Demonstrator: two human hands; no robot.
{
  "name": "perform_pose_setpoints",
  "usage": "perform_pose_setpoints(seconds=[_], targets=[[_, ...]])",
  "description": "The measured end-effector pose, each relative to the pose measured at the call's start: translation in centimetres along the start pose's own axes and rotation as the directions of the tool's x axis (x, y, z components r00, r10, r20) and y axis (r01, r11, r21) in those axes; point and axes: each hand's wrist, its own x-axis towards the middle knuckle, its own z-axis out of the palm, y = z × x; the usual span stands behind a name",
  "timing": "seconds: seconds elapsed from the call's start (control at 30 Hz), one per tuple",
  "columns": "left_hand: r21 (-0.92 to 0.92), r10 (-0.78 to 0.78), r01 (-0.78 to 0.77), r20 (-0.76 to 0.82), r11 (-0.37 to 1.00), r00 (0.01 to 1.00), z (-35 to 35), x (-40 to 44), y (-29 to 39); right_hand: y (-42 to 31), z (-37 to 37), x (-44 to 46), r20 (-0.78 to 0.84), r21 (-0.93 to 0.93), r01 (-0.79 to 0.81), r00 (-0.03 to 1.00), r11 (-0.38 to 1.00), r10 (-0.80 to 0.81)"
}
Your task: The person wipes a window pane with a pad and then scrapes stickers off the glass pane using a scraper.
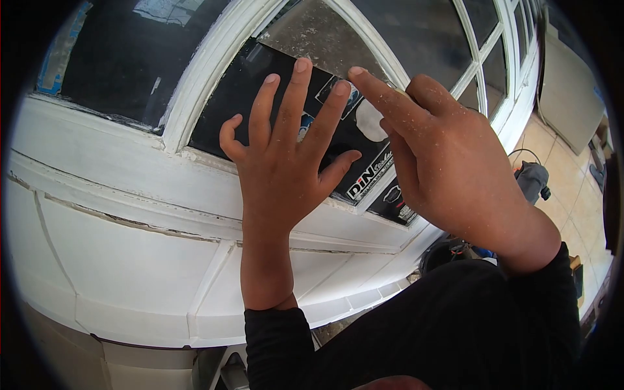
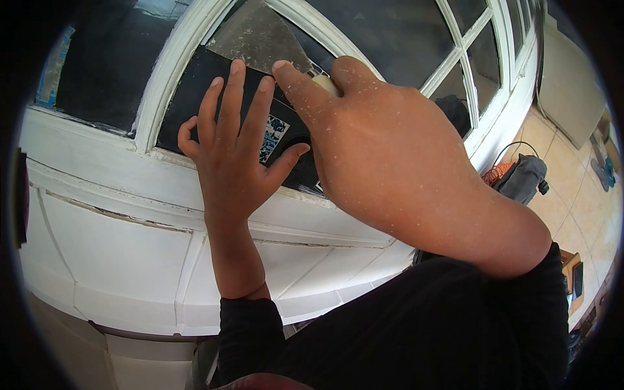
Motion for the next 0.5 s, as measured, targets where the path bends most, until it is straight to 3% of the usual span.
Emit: perform_pose_setpoints(seconds=[0.2, 0.27, 0.5], targets=[[-0.004, 0.004, -0.004, -0.033, 1.0, 0.999, -0.1, 0.0, 0.0, -0.4, 0.2, 0.0, 0.017, -0.018, -0.04, 0.999, 0.999, 0.041], [-0.008, 0.006, -0.006, -0.048, 1.0, 0.999, -0.2, -0.1, -0.1, 0.7, 0.8, -0.3, -0.056, 0.057, 0.035, 0.998, 0.998, -0.031], [0.023, 0.008, -0.006, -0.116, 1.0, 0.993, -0.3, -0.3, -0.4, 2.4, 1.7, -0.8, -0.031, 0.231, 0.121, 0.993, 0.965, -0.117]])
